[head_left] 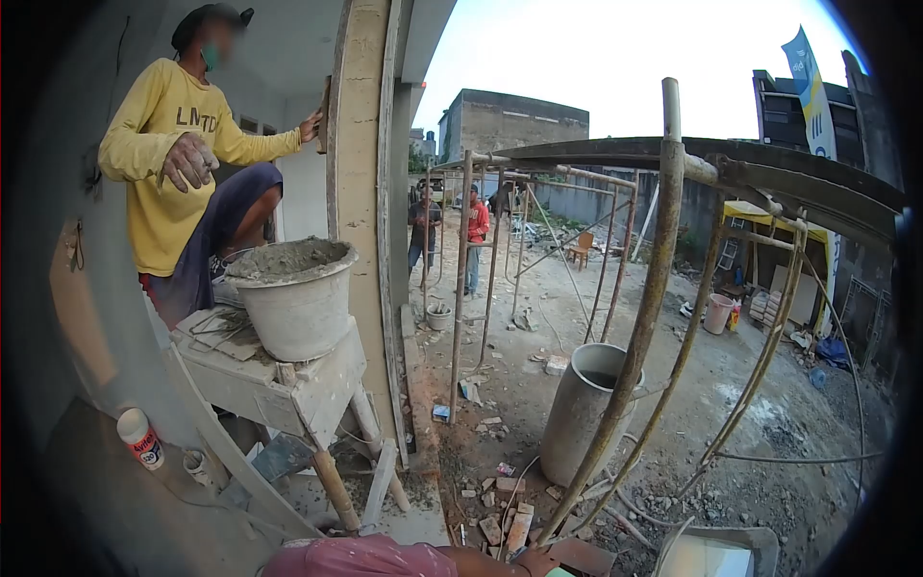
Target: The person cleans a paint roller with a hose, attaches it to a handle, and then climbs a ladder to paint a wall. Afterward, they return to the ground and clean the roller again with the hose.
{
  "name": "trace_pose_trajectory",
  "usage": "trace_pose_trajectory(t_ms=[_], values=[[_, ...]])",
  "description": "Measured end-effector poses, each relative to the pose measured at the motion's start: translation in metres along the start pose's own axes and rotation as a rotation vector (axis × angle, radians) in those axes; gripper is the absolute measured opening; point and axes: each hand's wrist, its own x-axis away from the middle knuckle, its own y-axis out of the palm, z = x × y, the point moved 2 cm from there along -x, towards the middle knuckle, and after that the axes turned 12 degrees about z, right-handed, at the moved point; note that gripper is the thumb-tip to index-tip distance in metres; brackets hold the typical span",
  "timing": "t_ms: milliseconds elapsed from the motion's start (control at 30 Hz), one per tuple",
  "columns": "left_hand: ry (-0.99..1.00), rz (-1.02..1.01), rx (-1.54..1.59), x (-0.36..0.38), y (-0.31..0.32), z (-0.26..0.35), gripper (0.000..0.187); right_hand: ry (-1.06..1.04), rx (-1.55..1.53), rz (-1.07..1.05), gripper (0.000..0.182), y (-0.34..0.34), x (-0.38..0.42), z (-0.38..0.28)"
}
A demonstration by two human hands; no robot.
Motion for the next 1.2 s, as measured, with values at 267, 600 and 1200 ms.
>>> trace_pose_trajectory(t_ms=[267, 600, 1200], values=[[0.187, -0.036, 0.302, 0.013, -0.105, 0.006, 0.038, 0.375, -1.264, -0.595, 0.046, -0.099, 0.022, -0.04], [0.058, 0.436, 0.5, 0.005, -0.133, 0.021, 0.06, 0.669, -1.869, -0.563, 0.047, -0.085, 0.087, -0.087], [-0.708, -0.877, 2.553, -0.029, -0.122, 0.047, 0.025, 1.353, -1.689, -0.505, 0.043, -0.155, 0.001, -0.138]])
